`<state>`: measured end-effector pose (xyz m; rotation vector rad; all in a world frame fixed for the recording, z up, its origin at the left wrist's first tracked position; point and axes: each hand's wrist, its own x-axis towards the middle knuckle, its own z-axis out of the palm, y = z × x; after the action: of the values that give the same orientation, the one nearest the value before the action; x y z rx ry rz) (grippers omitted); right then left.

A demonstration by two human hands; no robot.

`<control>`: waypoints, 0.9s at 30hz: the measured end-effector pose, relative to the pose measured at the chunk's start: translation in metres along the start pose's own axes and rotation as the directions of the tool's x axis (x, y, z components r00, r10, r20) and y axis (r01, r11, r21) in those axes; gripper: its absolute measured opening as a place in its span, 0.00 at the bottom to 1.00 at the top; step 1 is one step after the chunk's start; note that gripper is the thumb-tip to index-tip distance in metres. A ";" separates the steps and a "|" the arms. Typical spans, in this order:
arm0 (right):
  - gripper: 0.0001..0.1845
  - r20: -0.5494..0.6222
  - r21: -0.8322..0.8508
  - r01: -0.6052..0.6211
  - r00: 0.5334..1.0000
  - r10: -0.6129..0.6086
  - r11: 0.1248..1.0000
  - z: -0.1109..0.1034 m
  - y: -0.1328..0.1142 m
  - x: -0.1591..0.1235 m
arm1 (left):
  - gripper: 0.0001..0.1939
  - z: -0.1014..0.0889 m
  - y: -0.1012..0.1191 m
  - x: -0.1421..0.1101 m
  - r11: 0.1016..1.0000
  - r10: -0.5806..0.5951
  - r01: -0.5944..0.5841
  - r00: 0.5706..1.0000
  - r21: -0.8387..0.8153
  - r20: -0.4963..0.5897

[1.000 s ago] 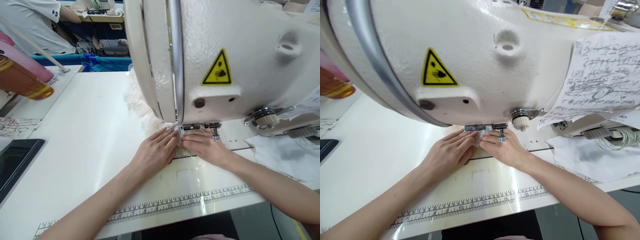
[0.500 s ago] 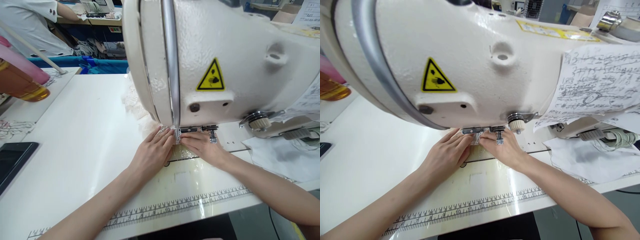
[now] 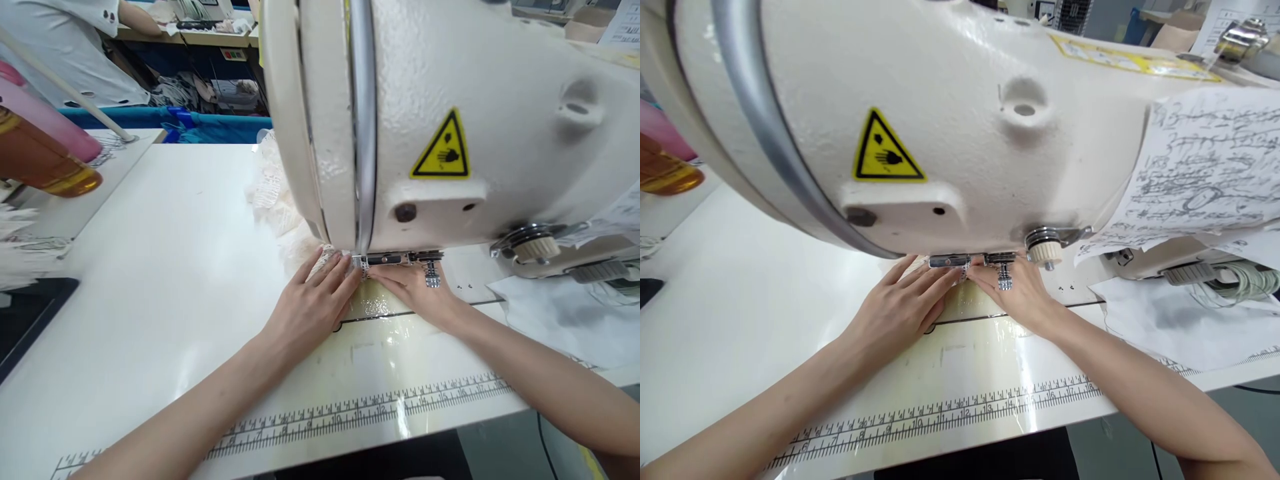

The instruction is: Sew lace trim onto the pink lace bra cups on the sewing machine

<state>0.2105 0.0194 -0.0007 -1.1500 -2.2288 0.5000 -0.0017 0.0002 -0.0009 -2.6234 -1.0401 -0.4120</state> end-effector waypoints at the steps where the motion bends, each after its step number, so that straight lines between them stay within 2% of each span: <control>1: 0.15 -0.001 -0.021 0.010 1.000 -0.010 1.000 0.001 0.002 0.000 | 0.17 0.000 0.000 0.000 1.000 0.011 -0.011 1.000 -0.004 0.000; 6: 0.16 0.003 -0.097 0.003 1.000 -0.002 0.995 0.005 0.009 -0.001 | 0.18 0.000 -0.002 0.000 0.999 0.045 -0.046 0.998 -0.019 -0.034; 12: 0.18 0.016 -0.110 -0.026 0.999 0.028 0.994 0.009 0.015 -0.003 | 0.17 0.000 -0.001 0.003 0.999 -0.001 0.000 1.000 -0.049 -0.026; 18: 0.15 -0.034 -0.200 -0.020 0.999 0.014 0.980 0.011 0.015 -0.006 | 0.17 -0.001 -0.001 0.004 1.000 0.006 -0.006 1.000 -0.007 -0.027; 23: 0.14 0.010 -0.331 0.067 0.998 -0.068 0.941 0.007 0.013 -0.011 | 0.18 -0.003 0.002 0.002 0.988 0.138 -0.135 0.990 0.070 -0.039; 27: 0.15 -0.012 -0.328 0.109 0.993 -0.119 0.939 0.004 0.009 -0.013 | 0.19 -0.001 0.002 0.000 0.996 0.081 -0.081 0.997 0.026 -0.001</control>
<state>0.2190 0.0137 -0.0128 -1.1687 -2.3934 0.0620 -0.0007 -0.0015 -0.0003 -2.6314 -0.9288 -0.3806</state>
